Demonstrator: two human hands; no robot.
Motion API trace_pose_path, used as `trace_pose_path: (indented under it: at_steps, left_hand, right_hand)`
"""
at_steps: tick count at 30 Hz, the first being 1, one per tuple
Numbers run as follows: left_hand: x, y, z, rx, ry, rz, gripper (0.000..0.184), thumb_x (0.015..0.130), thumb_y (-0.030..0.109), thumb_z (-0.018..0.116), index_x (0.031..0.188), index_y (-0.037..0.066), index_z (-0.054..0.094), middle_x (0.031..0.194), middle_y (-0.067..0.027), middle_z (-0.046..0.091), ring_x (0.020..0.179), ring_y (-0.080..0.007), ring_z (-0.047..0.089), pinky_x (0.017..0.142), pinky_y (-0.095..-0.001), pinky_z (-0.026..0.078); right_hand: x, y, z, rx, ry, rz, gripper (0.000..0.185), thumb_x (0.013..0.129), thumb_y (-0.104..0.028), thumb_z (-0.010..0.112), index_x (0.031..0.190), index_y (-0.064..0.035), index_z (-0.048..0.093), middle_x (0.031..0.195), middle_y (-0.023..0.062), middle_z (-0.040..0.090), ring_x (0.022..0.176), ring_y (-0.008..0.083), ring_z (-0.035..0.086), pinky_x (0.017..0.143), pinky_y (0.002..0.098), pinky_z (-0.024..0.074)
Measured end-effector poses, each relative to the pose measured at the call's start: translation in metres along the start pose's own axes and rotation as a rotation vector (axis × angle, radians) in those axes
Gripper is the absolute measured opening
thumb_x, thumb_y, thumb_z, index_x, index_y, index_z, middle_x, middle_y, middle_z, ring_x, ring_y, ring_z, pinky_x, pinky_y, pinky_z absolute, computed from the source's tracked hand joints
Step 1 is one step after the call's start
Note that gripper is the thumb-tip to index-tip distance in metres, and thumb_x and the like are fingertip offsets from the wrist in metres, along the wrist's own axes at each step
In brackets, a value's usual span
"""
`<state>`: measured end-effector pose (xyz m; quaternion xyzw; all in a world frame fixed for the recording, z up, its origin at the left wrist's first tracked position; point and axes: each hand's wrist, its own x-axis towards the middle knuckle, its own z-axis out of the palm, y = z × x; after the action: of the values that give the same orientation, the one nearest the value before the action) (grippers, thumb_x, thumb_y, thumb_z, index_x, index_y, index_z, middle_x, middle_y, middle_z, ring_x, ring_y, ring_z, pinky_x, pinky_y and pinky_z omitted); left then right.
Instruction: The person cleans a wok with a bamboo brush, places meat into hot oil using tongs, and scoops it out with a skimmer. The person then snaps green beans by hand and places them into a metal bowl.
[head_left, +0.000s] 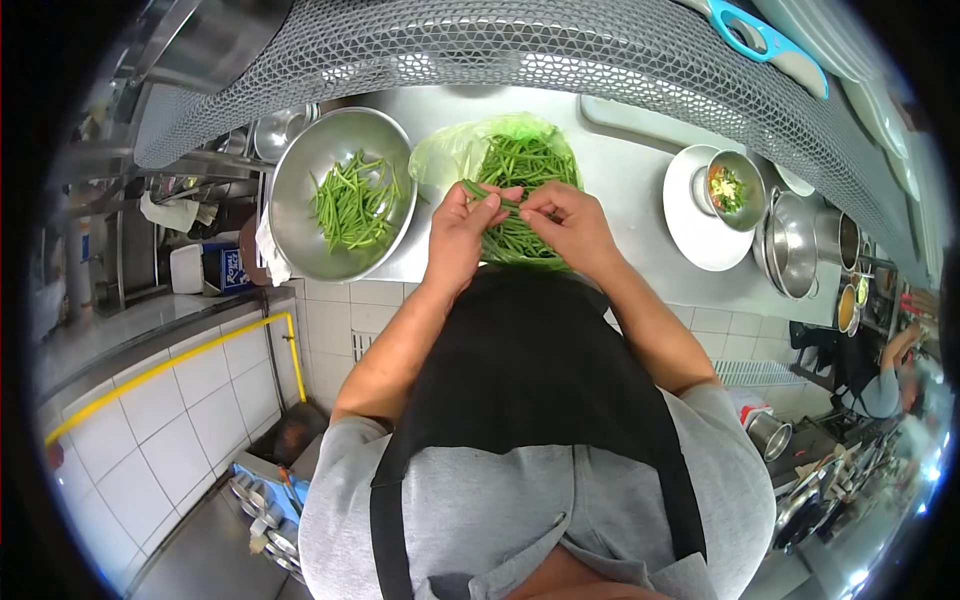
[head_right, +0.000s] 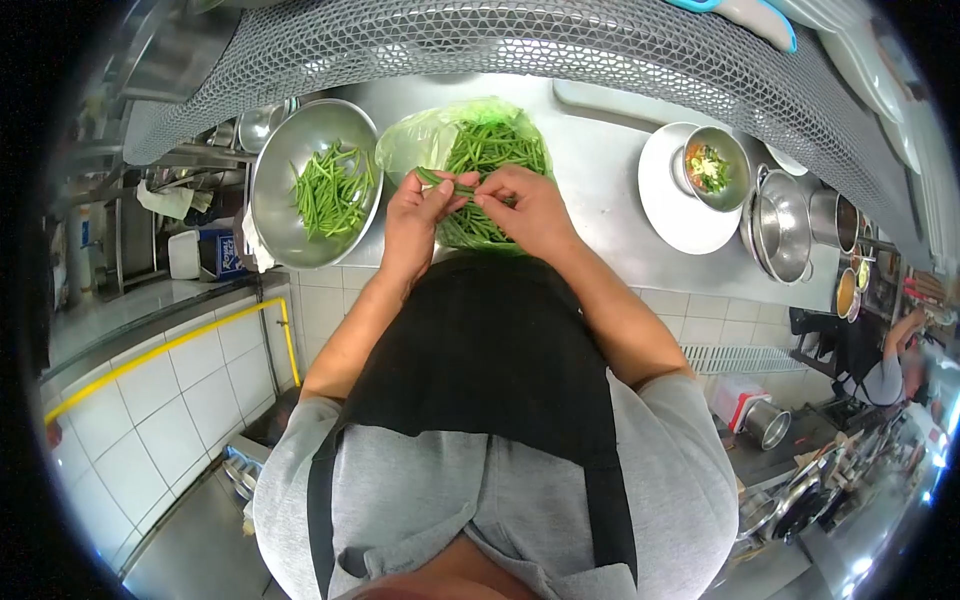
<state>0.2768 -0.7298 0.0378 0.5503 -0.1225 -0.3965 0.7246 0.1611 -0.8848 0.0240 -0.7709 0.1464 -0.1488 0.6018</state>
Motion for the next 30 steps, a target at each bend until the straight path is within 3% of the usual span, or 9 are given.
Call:
trace_pose_path:
  at_steps: [6, 11, 13, 16, 17, 20, 24, 28, 30]
  left_hand:
    - [-0.003, 0.01, -0.016, 0.103, 0.094, 0.073, 0.011, 0.104, 0.012, 0.055, 0.112, 0.005, 0.057, 0.115, -0.0135, 0.073, 0.109, -0.0188, 0.067, 0.094, -0.0325, 0.051]
    - [0.003, 0.049, -0.103, 0.386, 0.464, 0.378, 0.013, 0.104, 0.015, 0.058, 0.109, 0.003, 0.06, 0.105, -0.0117, 0.075, 0.103, -0.0156, 0.066, 0.091, -0.0325, 0.051]
    - [0.004, 0.053, -0.157, 0.489, 0.538, 0.472, 0.02, 0.102, 0.015, 0.061, 0.115, 0.0, 0.06, 0.112, -0.0137, 0.074, 0.102, -0.0169, 0.068, 0.092, -0.0328, 0.052]
    - [0.003, 0.055, -0.19, 1.03, 0.644, 0.314, 0.029, 0.101, 0.016, 0.063, 0.124, -0.002, 0.061, 0.113, -0.0133, 0.073, 0.1, -0.0188, 0.069, 0.093, -0.033, 0.052]
    - [0.002, 0.045, -0.192, 1.396, 0.711, 0.568, 0.031, 0.098, 0.02, 0.067, 0.122, 0.001, 0.065, 0.098, -0.0147, 0.075, 0.092, -0.025, 0.072, 0.083, -0.035, 0.054]
    - [-0.02, 0.053, -0.106, 1.182, 0.57, 0.448, 0.032, 0.095, 0.02, 0.069, 0.119, 0.0, 0.065, 0.105, -0.0175, 0.074, 0.094, -0.0319, 0.072, 0.08, -0.04, 0.055]
    - [-0.023, -0.012, -0.065, 1.342, 0.069, 0.302, 0.029, 0.092, 0.014, 0.068, 0.119, 0.002, 0.066, 0.108, -0.0219, 0.068, 0.091, -0.0383, 0.068, 0.076, -0.0455, 0.055]
    - [0.011, -0.081, -0.083, 1.54, 0.257, 0.488, 0.023, 0.085, 0.007, 0.061, 0.107, 0.0, 0.063, 0.109, -0.0226, 0.064, 0.105, -0.0423, 0.061, 0.09, -0.0515, 0.049]
    - [0.014, -0.07, -0.077, 1.598, 0.144, 0.241, 0.027, 0.087, 0.012, 0.061, 0.111, 0.001, 0.065, 0.108, -0.0212, 0.065, 0.105, -0.0422, 0.061, 0.09, -0.0492, 0.05]
  right_hand:
    - [0.001, 0.009, -0.006, 0.46, -0.026, 0.273, 0.003, 0.094, 0.0, 0.064, 0.096, -0.0018, 0.063, 0.094, 0.0018, 0.065, 0.08, 0.0081, 0.06, 0.068, 0.0242, 0.0517]
    - [-0.011, 0.031, -0.017, 0.227, -0.003, 0.321, 0.007, 0.094, -0.008, 0.067, 0.093, -0.0027, 0.063, 0.087, 0.0004, 0.064, 0.075, 0.0048, 0.057, 0.065, 0.0244, 0.0505]
    - [-0.017, 0.037, -0.017, 0.104, -0.045, 0.374, 0.009, 0.092, -0.01, 0.069, 0.093, -0.0027, 0.064, 0.085, 0.0006, 0.064, 0.073, 0.0053, 0.056, 0.065, 0.0259, 0.051]
    - [-0.027, 0.042, -0.014, -0.076, -0.128, 0.353, 0.014, 0.089, -0.009, 0.068, 0.101, -0.0023, 0.067, 0.088, 0.0039, 0.066, 0.071, 0.0112, 0.058, 0.067, 0.0294, 0.0523]
    - [-0.03, 0.042, -0.011, -0.114, -0.131, 0.252, 0.017, 0.088, -0.008, 0.067, 0.105, -0.0026, 0.067, 0.089, 0.0054, 0.067, 0.071, 0.0138, 0.059, 0.068, 0.0305, 0.0527]
    - [-0.028, 0.028, -0.009, -0.151, -0.123, 0.205, 0.028, 0.085, -0.005, 0.064, 0.113, -0.004, 0.069, 0.096, 0.0091, 0.068, 0.074, 0.021, 0.062, 0.072, 0.0332, 0.0539]
    - [-0.024, 0.029, -0.01, -0.151, -0.117, 0.295, 0.029, 0.085, -0.007, 0.064, 0.113, -0.004, 0.07, 0.101, 0.0118, 0.069, 0.079, 0.0242, 0.066, 0.075, 0.0346, 0.0548]
    - [-0.024, 0.057, -0.008, -0.215, -0.086, 0.097, 0.023, 0.085, -0.013, 0.065, 0.106, -0.0057, 0.074, 0.103, 0.0166, 0.073, 0.091, 0.031, 0.071, 0.082, 0.0404, 0.0568]
    - [-0.027, 0.057, -0.01, -0.265, -0.117, 0.139, 0.027, 0.084, -0.018, 0.064, 0.106, -0.006, 0.074, 0.102, 0.0166, 0.074, 0.096, 0.0321, 0.071, 0.086, 0.0423, 0.0565]
